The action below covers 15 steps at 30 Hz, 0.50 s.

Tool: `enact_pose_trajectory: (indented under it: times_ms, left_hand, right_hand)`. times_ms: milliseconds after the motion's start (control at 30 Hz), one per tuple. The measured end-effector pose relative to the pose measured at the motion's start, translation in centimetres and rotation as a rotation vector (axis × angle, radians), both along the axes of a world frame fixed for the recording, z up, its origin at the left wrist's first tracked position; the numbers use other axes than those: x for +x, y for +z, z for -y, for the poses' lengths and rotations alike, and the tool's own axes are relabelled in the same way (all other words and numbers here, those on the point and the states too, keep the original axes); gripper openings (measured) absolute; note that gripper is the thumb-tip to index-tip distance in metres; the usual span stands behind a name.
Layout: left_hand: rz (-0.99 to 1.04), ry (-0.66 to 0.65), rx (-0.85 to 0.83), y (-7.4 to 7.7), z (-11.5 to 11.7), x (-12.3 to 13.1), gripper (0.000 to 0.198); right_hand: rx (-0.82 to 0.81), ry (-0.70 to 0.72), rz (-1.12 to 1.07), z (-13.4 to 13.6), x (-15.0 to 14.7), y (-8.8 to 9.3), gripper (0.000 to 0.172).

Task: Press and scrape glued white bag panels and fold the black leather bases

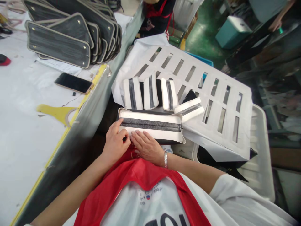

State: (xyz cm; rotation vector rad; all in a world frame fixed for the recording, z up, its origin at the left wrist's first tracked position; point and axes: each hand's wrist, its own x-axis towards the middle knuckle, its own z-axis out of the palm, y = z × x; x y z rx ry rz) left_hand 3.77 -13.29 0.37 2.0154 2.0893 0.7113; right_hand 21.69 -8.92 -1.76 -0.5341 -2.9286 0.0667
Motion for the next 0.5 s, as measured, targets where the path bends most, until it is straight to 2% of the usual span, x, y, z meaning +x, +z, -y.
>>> enact_pose_trajectory:
  times_ms: [167,300,400,500]
  left_hand:
    - [0.081,0.019,-0.02,-0.4,-0.1,-0.4,0.005]
    - [0.206,0.056,-0.071,-0.2,-0.3,-0.6,0.017]
    - [0.283,0.072,-0.111,0.2,-0.1,-0.4,0.026]
    - [0.366,0.028,-0.114,0.3,-0.1,-1.2,0.041]
  right_hand:
    - [0.005,-0.136,0.065,-0.5,5.0,0.2,0.054]
    - [0.0,-0.242,0.086,-0.4,9.5,0.5,0.051]
    - [0.045,-0.239,0.03,-0.4,11.2,0.4,0.055]
    - [0.122,-0.202,-0.049,-0.8,11.4,-0.1,0.063]
